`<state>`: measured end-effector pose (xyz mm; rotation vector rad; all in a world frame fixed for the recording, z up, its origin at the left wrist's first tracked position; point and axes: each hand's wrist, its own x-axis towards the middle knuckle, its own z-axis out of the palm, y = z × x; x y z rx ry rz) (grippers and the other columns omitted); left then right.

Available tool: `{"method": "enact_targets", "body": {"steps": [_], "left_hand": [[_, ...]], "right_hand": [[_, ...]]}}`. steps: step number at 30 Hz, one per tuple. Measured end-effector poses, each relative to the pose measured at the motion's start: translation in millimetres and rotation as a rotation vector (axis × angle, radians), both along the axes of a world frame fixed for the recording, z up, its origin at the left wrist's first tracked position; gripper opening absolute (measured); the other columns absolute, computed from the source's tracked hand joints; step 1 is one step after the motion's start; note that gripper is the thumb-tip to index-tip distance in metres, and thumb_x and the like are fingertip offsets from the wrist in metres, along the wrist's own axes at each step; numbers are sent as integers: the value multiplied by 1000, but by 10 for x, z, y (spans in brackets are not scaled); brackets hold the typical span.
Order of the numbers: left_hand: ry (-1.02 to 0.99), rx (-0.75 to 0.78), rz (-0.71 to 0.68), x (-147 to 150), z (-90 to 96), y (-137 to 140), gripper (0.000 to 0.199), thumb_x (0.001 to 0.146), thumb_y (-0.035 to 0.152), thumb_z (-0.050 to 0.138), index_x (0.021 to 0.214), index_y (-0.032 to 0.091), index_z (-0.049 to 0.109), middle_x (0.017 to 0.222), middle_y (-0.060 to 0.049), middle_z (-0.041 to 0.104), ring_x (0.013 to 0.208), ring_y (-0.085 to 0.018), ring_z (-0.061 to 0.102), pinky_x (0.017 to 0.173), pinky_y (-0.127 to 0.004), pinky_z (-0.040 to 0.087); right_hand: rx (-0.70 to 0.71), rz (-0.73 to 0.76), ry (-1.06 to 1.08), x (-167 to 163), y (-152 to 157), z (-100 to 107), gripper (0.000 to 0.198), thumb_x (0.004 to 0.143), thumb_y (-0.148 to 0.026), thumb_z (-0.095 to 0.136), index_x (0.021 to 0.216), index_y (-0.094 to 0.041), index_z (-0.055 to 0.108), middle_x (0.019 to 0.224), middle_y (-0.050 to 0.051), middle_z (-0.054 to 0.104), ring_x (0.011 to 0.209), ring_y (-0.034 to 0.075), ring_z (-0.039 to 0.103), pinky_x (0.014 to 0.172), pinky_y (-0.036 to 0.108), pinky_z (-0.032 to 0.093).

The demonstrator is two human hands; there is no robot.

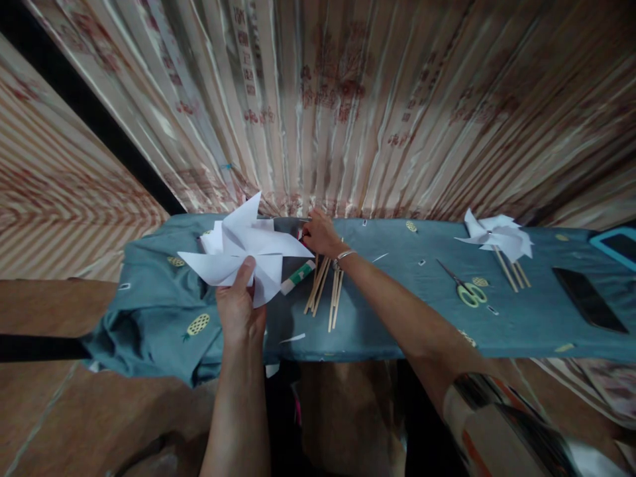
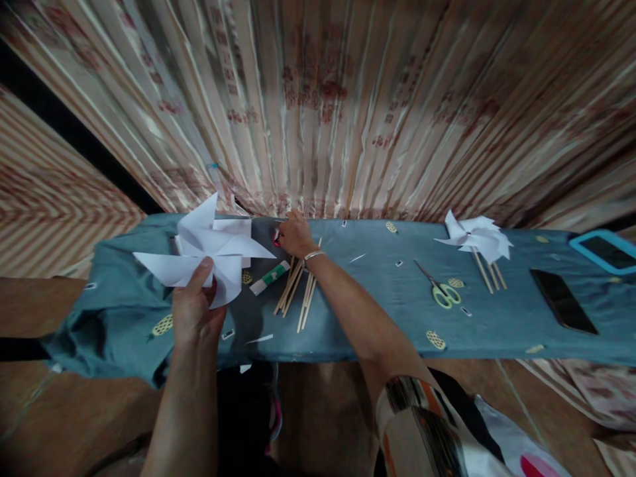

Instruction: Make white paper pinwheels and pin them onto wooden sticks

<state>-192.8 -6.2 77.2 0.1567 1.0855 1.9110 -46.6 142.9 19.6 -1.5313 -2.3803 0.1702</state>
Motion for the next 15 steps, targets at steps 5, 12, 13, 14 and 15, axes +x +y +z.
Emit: {"method": "enact_targets", "body": {"steps": [5,12,13,14,15], "left_hand": [[56,13,-30,35,-20,-6,32,72,2,66,98,20,72,96,-1,78,93,-15,72,85,-24,58],[51,26,-31,94,-27,9,32,72,1,67,95,22,73,99,-1,78,89,-13,73,79,-20,59],[54,26,-34,96,-25,8,31,72,0,67,94,22,73,98,0,78,89,-13,73,79,-19,59],[55,25,-36,98,-24,6,30,73,1,67,93,23,73,97,0,78,88,-12,73,78,-18,58],[53,23,-42,98,-25,4,30,73,1,67,92,23,73,96,0,78,87,-12,73,78,-18,58]], "right_hand": [[-4,-44,34,-26,19,-66,21,80,-16,57,86,-12,76,117,16,62,130,32,42,108,46,39],[-4,-44,35,-56,0,-81,23,86,-15,52,89,-10,75,127,20,60,136,33,38,116,44,31],[-1,-44,37,-63,-6,-82,24,86,-15,52,90,-9,74,130,20,59,137,32,36,118,43,29],[2,-47,41,-70,-13,-84,24,86,-14,52,92,-9,74,133,21,57,139,32,35,119,42,27],[6,-53,46,-75,-20,-88,24,86,-13,51,93,-8,74,136,21,55,141,32,33,119,42,27]]}}
